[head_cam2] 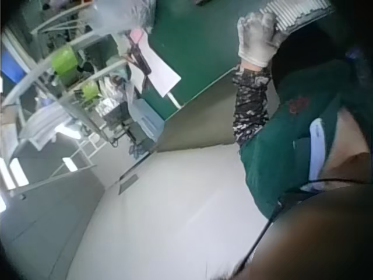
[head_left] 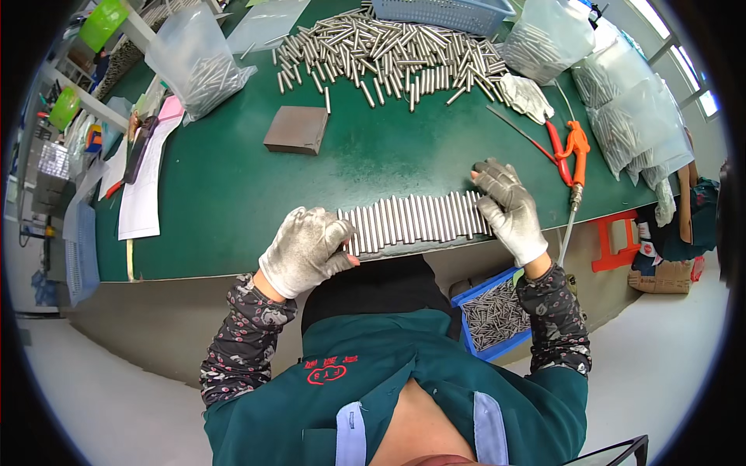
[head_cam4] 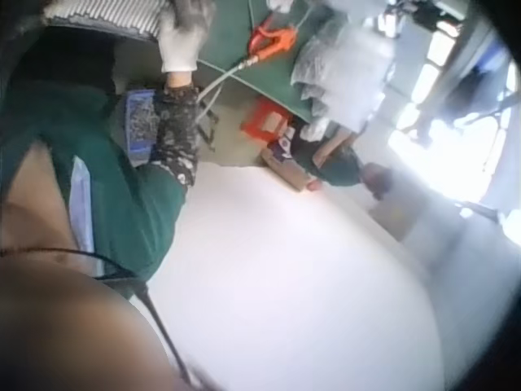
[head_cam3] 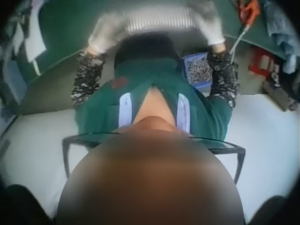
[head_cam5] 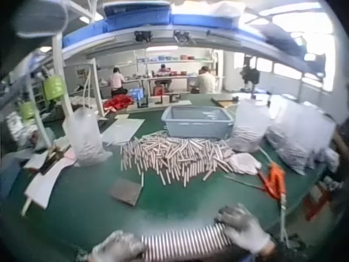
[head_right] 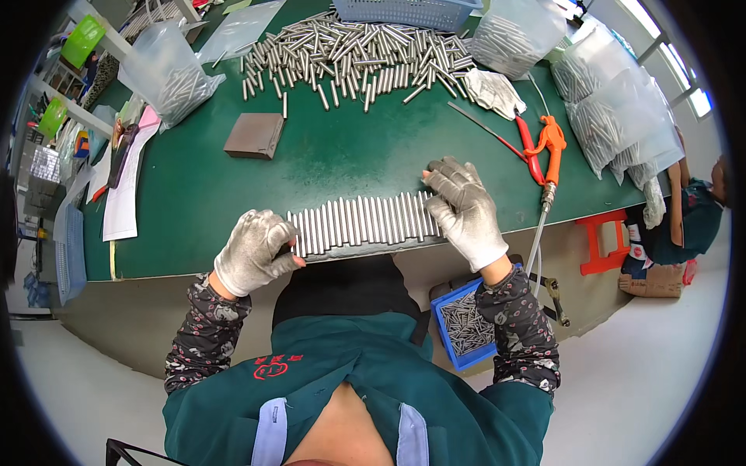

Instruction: Arranging metal pins into a bundle and cleaning them with an air duster gun.

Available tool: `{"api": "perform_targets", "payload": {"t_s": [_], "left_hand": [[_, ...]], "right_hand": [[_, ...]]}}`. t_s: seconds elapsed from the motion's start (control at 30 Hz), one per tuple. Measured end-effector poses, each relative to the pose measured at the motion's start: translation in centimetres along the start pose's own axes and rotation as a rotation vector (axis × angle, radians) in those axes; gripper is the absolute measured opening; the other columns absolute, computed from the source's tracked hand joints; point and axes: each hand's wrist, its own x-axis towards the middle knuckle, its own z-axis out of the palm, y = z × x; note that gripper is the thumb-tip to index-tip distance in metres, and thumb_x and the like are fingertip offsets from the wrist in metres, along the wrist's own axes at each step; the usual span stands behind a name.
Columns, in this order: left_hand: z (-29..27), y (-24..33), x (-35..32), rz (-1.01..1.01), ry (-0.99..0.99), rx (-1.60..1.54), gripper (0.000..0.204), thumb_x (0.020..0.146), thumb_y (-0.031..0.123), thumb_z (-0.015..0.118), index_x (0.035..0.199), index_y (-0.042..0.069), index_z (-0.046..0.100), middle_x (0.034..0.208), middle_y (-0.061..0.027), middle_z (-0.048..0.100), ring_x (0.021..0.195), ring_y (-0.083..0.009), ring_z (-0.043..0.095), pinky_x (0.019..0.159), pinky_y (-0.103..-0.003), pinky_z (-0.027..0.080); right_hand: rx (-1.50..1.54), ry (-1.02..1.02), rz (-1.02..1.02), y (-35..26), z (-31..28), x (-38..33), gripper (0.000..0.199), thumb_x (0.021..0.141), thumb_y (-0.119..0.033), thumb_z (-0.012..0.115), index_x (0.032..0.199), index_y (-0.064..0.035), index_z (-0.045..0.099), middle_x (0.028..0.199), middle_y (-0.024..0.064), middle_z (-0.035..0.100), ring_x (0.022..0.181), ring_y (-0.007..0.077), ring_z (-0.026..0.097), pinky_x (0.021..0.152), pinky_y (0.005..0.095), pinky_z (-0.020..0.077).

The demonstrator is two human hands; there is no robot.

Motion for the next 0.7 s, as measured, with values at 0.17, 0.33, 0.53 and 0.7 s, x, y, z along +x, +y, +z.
{"api": "perform_targets", "payload": {"t_s": [0.17, 0.33, 0.53, 0.7], "left_hand": [[-0.3, -0.1, 0.5, 0.043, -0.034, -0.062, 0.032, 0.064, 0.028, 0.072, 0.084, 0.009, 0.056, 0.075, -0.0052, 0.055, 0.075, -0.0247, 0.054, 0.068, -0.037, 0.039], [0.7, 0.0, 1.4, 0.081, 0.025, -0.083, 0.032, 0.066, 0.027, 0.071, 0.087, 0.009, 0.055, 0.077, -0.0058, 0.055, 0.076, -0.0258, 0.054, 0.068, -0.037, 0.04], [1.7, -0.1, 3.2, 0.185, 0.093, -0.123, 0.037, 0.067, 0.031, 0.07, 0.089, 0.007, 0.052, 0.076, -0.0084, 0.052, 0.071, -0.0282, 0.052, 0.065, -0.039, 0.038], [1.2, 0.5, 4.3, 0.175, 0.043, -0.141, 0.034, 0.066, 0.026, 0.069, 0.09, 0.007, 0.054, 0.08, -0.0087, 0.055, 0.077, -0.0295, 0.054, 0.067, -0.041, 0.041]], "right_hand": [[-0.045, 0.023, 0.021, -0.6, -0.1, 0.2, 0.027, 0.074, -0.016, 0.06, 0.1, -0.0073, 0.065, 0.107, 0.0132, 0.06, 0.112, 0.0299, 0.05, 0.102, 0.0439, 0.0283], [0.126, 0.062, 0.003, -2.7, 1.6, 0.4, 0.021, 0.07, -0.006, 0.061, 0.09, -0.0039, 0.066, 0.095, 0.0125, 0.064, 0.098, 0.0269, 0.056, 0.094, 0.0387, 0.038], [0.277, 0.0, -0.064, -5.2, 4.3, 2.1, 0.025, 0.07, -0.01, 0.06, 0.093, -0.0007, 0.063, 0.096, 0.0147, 0.063, 0.095, 0.0291, 0.058, 0.091, 0.04, 0.0387], [0.304, -0.002, -0.161, -7.2, 6.3, 3.5, 0.027, 0.071, -0.012, 0.06, 0.096, -0.0019, 0.063, 0.102, 0.0162, 0.061, 0.098, 0.0317, 0.056, 0.089, 0.0409, 0.0396]]}}
